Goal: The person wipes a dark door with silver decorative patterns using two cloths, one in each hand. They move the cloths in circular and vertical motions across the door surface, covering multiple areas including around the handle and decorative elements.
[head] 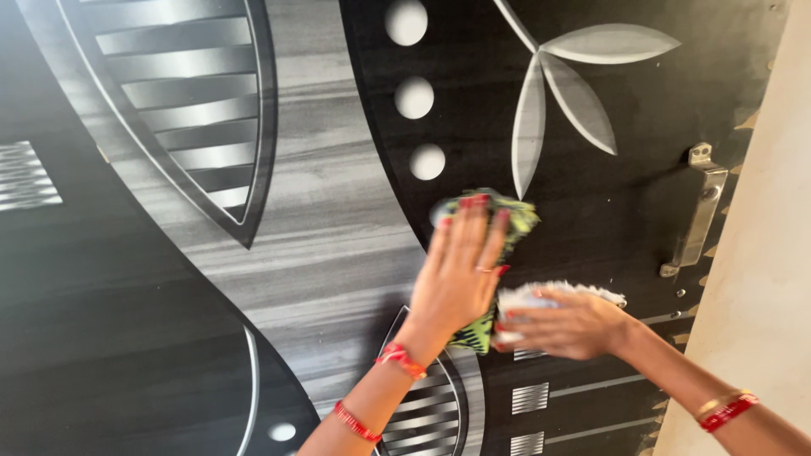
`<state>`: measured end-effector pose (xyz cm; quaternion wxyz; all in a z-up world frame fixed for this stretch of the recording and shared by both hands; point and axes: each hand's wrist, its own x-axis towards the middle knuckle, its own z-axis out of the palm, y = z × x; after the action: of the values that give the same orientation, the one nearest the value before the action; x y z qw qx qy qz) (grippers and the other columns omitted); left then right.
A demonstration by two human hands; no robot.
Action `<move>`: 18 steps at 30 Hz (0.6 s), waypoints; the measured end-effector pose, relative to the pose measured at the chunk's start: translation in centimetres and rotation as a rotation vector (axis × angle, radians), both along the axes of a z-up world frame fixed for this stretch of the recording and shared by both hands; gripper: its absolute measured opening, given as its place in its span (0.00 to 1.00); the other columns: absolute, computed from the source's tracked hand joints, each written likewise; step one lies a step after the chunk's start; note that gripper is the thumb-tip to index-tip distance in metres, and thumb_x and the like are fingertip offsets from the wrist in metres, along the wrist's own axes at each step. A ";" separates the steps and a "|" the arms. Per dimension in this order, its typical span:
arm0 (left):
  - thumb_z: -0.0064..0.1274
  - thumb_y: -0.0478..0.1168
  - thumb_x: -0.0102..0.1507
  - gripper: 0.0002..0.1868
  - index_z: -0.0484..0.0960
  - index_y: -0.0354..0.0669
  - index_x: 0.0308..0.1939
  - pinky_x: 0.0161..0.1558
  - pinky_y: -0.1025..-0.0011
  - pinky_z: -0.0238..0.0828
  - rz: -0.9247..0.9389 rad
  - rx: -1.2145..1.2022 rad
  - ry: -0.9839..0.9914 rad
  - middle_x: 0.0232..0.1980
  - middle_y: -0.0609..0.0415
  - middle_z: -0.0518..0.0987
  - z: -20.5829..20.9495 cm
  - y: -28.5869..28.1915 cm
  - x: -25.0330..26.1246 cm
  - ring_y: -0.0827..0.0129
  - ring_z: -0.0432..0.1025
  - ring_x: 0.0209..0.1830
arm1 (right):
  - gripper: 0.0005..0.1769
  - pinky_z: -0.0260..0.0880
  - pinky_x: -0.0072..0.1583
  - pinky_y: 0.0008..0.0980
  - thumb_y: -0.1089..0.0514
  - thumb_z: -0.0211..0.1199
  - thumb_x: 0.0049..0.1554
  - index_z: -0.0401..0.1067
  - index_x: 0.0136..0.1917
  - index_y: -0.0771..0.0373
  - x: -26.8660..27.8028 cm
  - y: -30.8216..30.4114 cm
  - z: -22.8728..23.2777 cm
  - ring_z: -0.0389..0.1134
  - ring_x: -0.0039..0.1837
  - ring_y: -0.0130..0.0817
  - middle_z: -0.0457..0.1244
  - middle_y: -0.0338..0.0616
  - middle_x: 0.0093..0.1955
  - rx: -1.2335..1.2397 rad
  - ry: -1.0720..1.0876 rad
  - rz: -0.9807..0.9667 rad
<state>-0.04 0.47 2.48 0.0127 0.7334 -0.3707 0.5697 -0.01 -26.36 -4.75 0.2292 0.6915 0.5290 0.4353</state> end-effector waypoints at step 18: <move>0.49 0.54 0.73 0.44 0.45 0.37 0.83 0.83 0.45 0.29 0.242 -0.476 -0.014 0.84 0.33 0.40 12.1 9.0 0.4 0.38 0.34 0.85 | 0.29 0.38 0.83 0.62 0.53 0.45 0.68 0.60 0.78 0.68 -0.5 -6.3 -0.3 0.48 0.83 0.63 0.52 0.65 0.80 0.851 -0.164 -0.274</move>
<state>0.40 9.46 14.61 0.1143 0.7449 -0.1360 0.6431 -0.53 -32.69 -5.05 0.0213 0.7511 0.1867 0.6328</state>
